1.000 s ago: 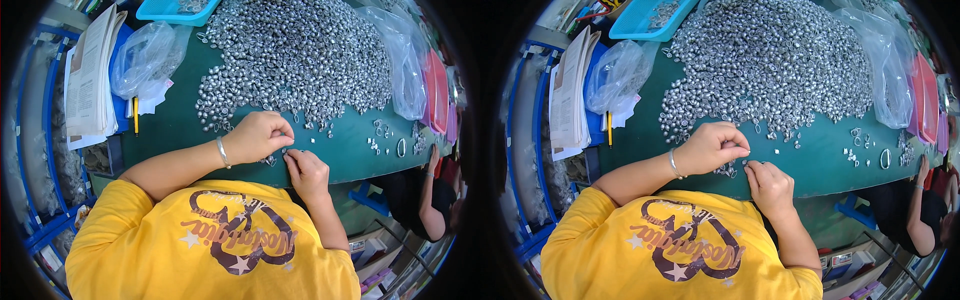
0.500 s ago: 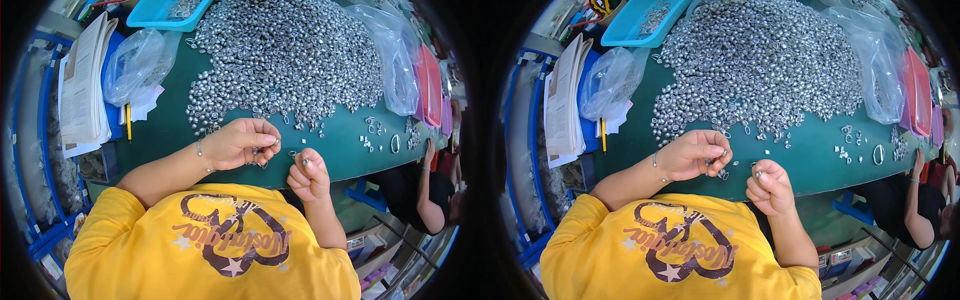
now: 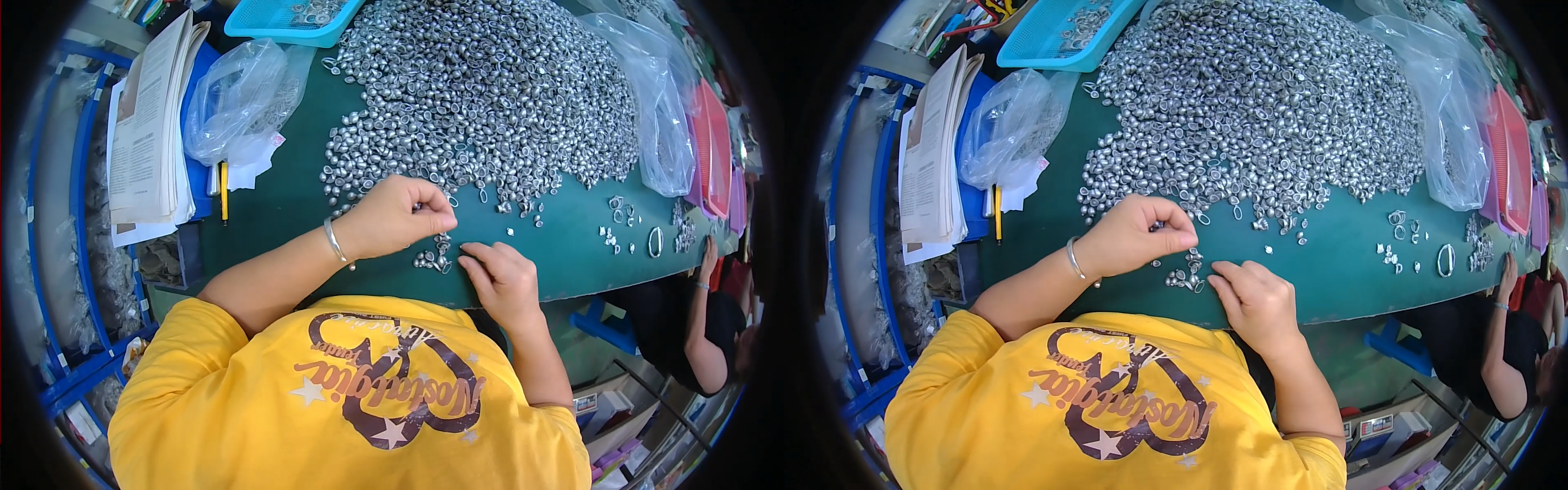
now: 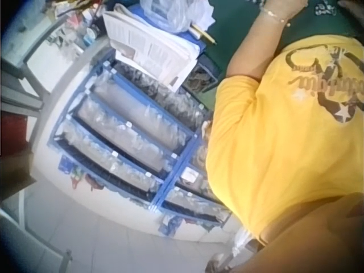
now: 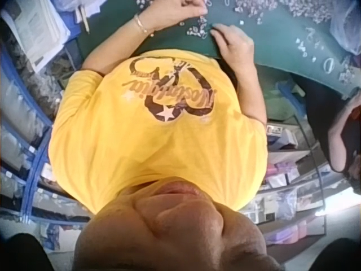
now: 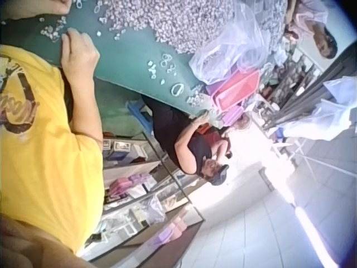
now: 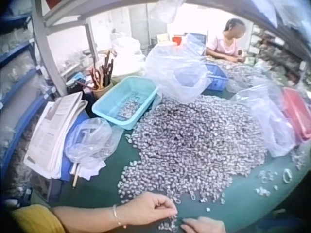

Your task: The person sorts through a large pile of small silver-colored metal components on a green table, picking up individual pieces and moving them into smaller groups or containers.

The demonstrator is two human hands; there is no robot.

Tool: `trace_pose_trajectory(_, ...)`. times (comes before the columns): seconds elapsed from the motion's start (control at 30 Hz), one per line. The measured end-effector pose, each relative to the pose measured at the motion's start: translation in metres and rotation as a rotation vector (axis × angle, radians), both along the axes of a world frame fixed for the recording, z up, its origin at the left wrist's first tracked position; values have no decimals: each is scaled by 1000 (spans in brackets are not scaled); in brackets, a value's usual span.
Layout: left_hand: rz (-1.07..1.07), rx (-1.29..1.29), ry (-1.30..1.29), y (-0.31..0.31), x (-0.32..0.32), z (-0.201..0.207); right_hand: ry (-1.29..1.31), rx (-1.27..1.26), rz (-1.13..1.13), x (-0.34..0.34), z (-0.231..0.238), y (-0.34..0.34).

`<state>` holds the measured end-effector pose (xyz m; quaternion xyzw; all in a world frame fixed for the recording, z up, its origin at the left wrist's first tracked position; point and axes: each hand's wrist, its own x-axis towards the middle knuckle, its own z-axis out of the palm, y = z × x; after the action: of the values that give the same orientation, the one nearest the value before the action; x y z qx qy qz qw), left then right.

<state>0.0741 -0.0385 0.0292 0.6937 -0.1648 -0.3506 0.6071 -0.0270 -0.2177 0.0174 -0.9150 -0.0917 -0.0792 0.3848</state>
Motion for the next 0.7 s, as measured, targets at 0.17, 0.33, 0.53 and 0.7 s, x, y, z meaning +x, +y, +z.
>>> trace_pose_trajectory(0.17,-180,264,-754,1,-12,-11,136,209,-52,3,2,0)
trace_pose_trajectory(0.33,-192,266,-871,1,-13,-16,487,1564,-74,3,10,-20)
trace_pose_trajectory(0.53,-178,271,-886,3,-11,-14,91,202,-11,13,5,5)
trace_pose_trajectory(0.7,-176,285,-974,4,-13,-18,-36,-213,30,18,2,14)
